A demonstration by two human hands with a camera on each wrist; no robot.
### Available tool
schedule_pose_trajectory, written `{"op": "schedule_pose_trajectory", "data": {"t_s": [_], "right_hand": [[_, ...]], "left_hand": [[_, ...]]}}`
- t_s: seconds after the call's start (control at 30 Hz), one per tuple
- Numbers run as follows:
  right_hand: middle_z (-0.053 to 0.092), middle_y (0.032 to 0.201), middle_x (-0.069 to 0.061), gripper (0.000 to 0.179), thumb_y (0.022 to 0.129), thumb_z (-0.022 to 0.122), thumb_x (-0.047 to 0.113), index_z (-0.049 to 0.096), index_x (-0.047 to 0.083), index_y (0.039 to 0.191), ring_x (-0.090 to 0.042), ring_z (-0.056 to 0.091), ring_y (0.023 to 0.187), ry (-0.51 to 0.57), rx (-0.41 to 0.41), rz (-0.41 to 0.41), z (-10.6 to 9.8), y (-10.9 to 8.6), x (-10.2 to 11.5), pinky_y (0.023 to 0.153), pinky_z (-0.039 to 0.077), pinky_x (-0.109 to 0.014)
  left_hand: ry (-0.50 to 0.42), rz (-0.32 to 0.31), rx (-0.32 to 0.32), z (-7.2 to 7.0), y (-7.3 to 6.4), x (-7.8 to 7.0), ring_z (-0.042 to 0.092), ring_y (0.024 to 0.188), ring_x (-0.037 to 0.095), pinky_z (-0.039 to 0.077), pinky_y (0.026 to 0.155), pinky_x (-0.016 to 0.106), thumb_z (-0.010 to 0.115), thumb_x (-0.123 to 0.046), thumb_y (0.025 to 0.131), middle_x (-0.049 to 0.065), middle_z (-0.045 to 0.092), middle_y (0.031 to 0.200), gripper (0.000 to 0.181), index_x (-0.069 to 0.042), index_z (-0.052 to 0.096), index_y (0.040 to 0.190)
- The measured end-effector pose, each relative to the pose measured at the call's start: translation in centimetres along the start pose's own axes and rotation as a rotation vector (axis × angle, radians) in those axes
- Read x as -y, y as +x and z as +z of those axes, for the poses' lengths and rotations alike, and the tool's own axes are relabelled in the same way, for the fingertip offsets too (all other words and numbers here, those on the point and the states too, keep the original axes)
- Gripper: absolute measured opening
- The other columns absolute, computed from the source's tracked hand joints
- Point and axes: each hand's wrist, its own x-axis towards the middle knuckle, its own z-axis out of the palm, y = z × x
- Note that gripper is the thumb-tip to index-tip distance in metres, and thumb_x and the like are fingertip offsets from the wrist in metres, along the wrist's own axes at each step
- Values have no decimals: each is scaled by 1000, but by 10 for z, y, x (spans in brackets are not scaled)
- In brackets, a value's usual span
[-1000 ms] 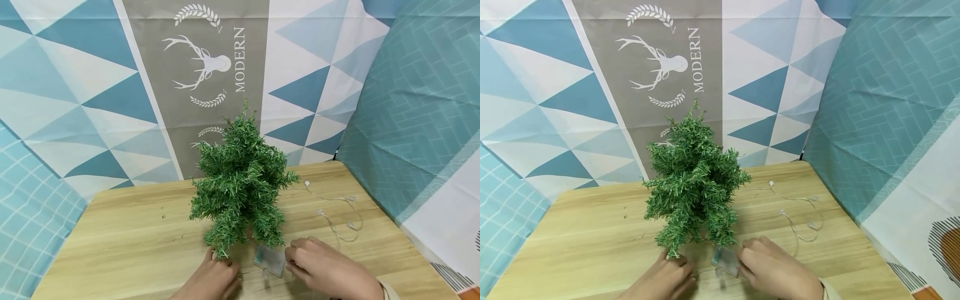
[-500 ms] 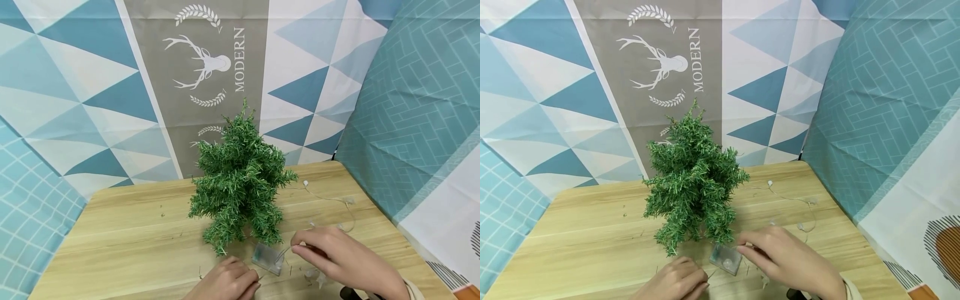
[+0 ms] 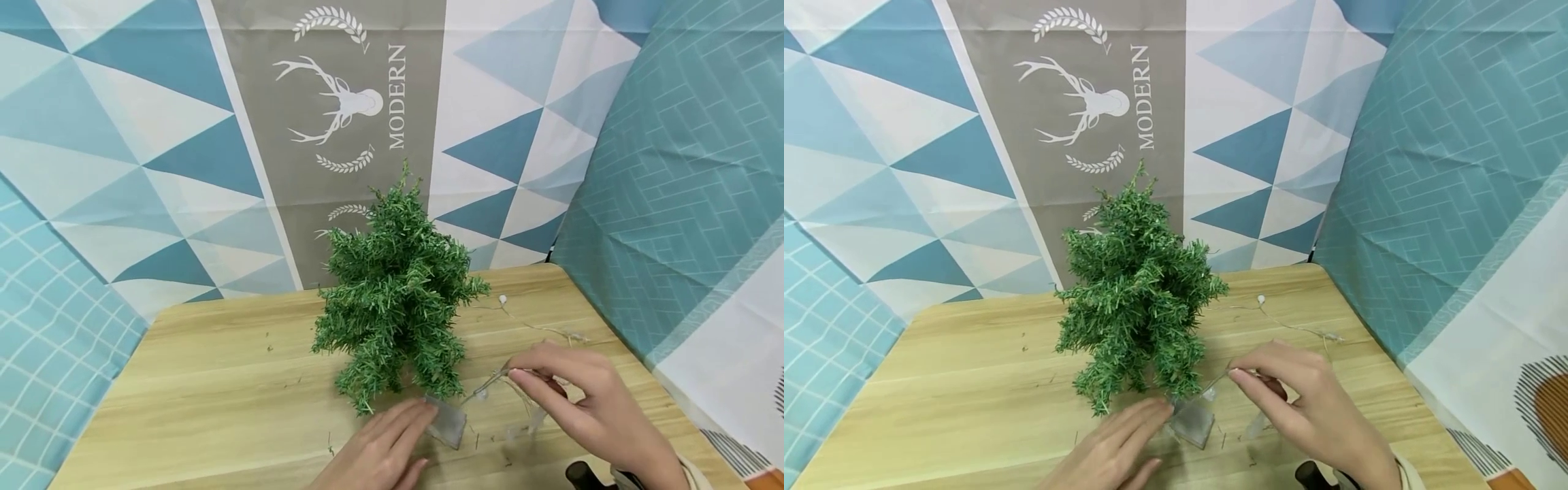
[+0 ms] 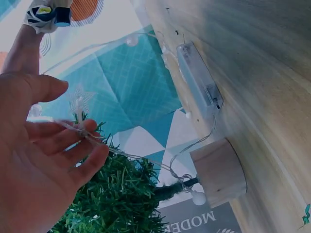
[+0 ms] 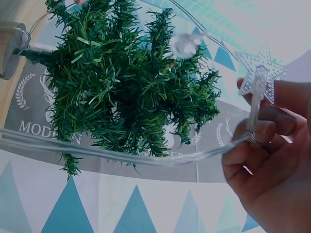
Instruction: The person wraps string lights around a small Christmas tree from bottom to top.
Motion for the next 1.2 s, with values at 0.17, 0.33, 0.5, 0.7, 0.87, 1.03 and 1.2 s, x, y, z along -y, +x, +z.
{"op": "schedule_pose_trajectory", "data": {"t_s": [0.17, 0.33, 0.5, 0.7, 0.87, 1.03, 1.2], "right_hand": [[57, 72, 5, 18, 77, 62, -7, 66, 4, 91, 3, 40, 60, -42, -119, -30, -2, -1, -4, 51, 30, -11], [54, 64, 6, 13, 77, 64, -4, 68, 2, 88, 3, 39, 57, -136, -225, -21, -2, 1, -12, 49, 29, -10], [51, 60, 9, 13, 77, 65, -1, 70, 5, 87, 3, 38, 55, -271, -276, 37, -6, 1, -20, 51, 30, -10], [51, 59, 12, 14, 76, 66, -1, 70, 7, 86, 4, 38, 55, -341, -299, 108, -6, 0, -29, 52, 30, -9], [45, 57, 14, 18, 75, 66, -3, 69, 10, 88, 5, 36, 54, -320, -260, 113, -5, -1, -33, 51, 29, -10], [37, 55, 16, 18, 75, 66, -2, 69, 12, 87, 6, 31, 51, -333, -250, 109, -6, -2, -39, 48, 25, -11], [40, 54, 15, 18, 75, 65, -3, 69, 11, 86, 5, 31, 49, -314, -253, 123, -12, -6, -47, 46, 25, -13]], "left_hand": [[-73, -82, -5, -3, 2, 1, 48, 112, 15, 45, 90, 32, 51, -28, 87, 3, 51, 121, 58, -6, 33, 137], [-103, -75, -31, -8, 7, 4, 43, 118, 19, 41, 95, 33, 47, -25, 88, 7, 45, 128, 45, -6, 45, 129], [-44, -65, -57, -7, 16, 0, 45, 117, 23, 39, 98, 31, 34, -29, 93, 14, 48, 125, 47, 2, 47, 125], [-105, -100, -110, -12, 20, 2, 44, 117, 20, 38, 98, 29, 40, -26, 92, 10, 48, 124, 42, 1, 48, 123], [-227, -112, -152, -12, 21, 4, 46, 109, 12, 41, 91, 21, 48, -23, 89, 4, 49, 119, 37, -4, 49, 121], [-341, -194, -118, -13, 23, 1, 44, 107, 6, 42, 86, 15, 53, -22, 88, -1, 46, 120, 35, -10, 49, 121], [-470, -328, -62, -14, 27, -2, 43, 108, 2, 43, 85, 19, 50, -26, 91, -8, 41, 124, 34, -20, 45, 124]]}}
